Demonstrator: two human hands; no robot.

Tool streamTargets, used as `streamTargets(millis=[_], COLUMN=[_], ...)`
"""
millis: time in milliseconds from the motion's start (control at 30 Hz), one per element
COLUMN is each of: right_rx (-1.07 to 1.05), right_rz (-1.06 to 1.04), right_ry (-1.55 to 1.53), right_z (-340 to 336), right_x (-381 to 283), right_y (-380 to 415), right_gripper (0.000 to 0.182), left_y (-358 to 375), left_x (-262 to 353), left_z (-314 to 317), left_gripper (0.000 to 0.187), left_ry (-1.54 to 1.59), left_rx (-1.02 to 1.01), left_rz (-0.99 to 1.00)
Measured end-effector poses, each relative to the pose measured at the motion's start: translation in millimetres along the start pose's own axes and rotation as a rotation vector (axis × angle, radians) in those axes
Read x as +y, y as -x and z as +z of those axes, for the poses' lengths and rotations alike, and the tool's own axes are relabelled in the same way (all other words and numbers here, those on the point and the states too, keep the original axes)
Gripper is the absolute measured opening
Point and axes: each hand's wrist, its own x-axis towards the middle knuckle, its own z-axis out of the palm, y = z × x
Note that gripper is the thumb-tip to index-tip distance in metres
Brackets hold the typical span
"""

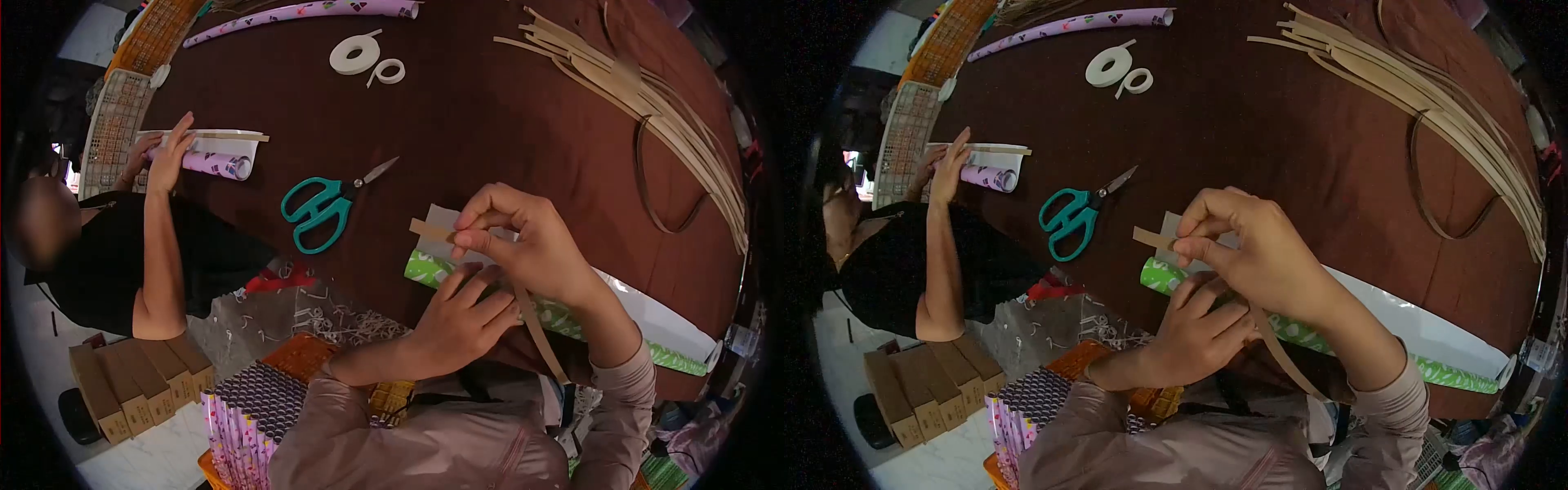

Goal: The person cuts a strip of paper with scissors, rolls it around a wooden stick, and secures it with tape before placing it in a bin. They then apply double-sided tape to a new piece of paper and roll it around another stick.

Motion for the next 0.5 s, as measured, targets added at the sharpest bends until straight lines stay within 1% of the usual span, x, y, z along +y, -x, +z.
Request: streamTargets(millis=[33, 67, 100, 167, 200, 233, 267, 300, 333, 367, 400, 467, 500], right_rx=[0.012, 0.025, 0.028, 0.059, 0.062, 0.076, 0.091, 0.09, 0.098, 0.107, 0.108, 0.155, 0.159], right_rz=[0.004, 0.006, 0.005, -0.214, -0.212, -0.288, -0.363, -0.359, -0.248, -0.14, -0.14, -0.15, -0.146], right_ry=[0.072, 0.146, 0.141, 0.334, 0.327, 0.278, 0.233, 0.231, 0.163, 0.098, 0.101, 0.336, 0.337], right_z=[-1.9, -3.2, -4.5, -6.3, -5.7, -4.8, -3.6, -2.9, -2.2, -2.1, -1.1, 1.6, 2.3], right_x=[3.1, 5.4, 6.1, 7.0, 7.7, 7.9, 7.9, 7.5, 5.8, 4.4, 5.4, 11.5, 13.0], right_y=[-0.7, -1.7, -2.2, -2.1, -2.5, -2.6, -2.2, -0.1, 1.0, 1.1, -1.2, -4.6, -6.1], right_gripper=[0.01, 0.009, 0.009, 0.007, 0.007, 0.007, 0.007, 0.007, 0.008, 0.009, 0.009, 0.011, 0.011], left_y=[1.3, 2.5, 2.5, 3.9, 3.4, 5.7, 8.6, 9.7, 3.0, 1.9, 1.2, 1.0, 1.4], left_x=[0.9, 2.1, 2.5, -3.8, -11.2, -16.3, -20.3, -22.3, -23.2, -22.9, -23.6, -23.1, -22.2], left_z=[-0.3, -1.5, -3.1, -20.1, -29.2, -34.2, -38.0, -39.0, -37.6, -36.2, -35.6, -32.7, -30.8], left_gripper=[0.03, 0.036, 0.042, 0.055, 0.062, 0.062, 0.06, 0.057, 0.045, 0.045, 0.042, 0.039, 0.037], left_ry=[0.001, -0.078, -0.157, -0.264, -0.274, -0.272, -0.263, -0.254, -0.284, -0.283, -0.295, -0.3, -0.304], left_rx=[-0.007, 0.027, 0.063, 0.078, 0.097, 0.089, 0.027, -0.034, -0.071, -0.068, -0.052, -0.04, -0.031], left_rz=[-0.002, -0.043, -0.082, -0.196, -0.221, -0.221, -0.218, -0.218, -0.234, -0.236, -0.255, -0.271, -0.281])
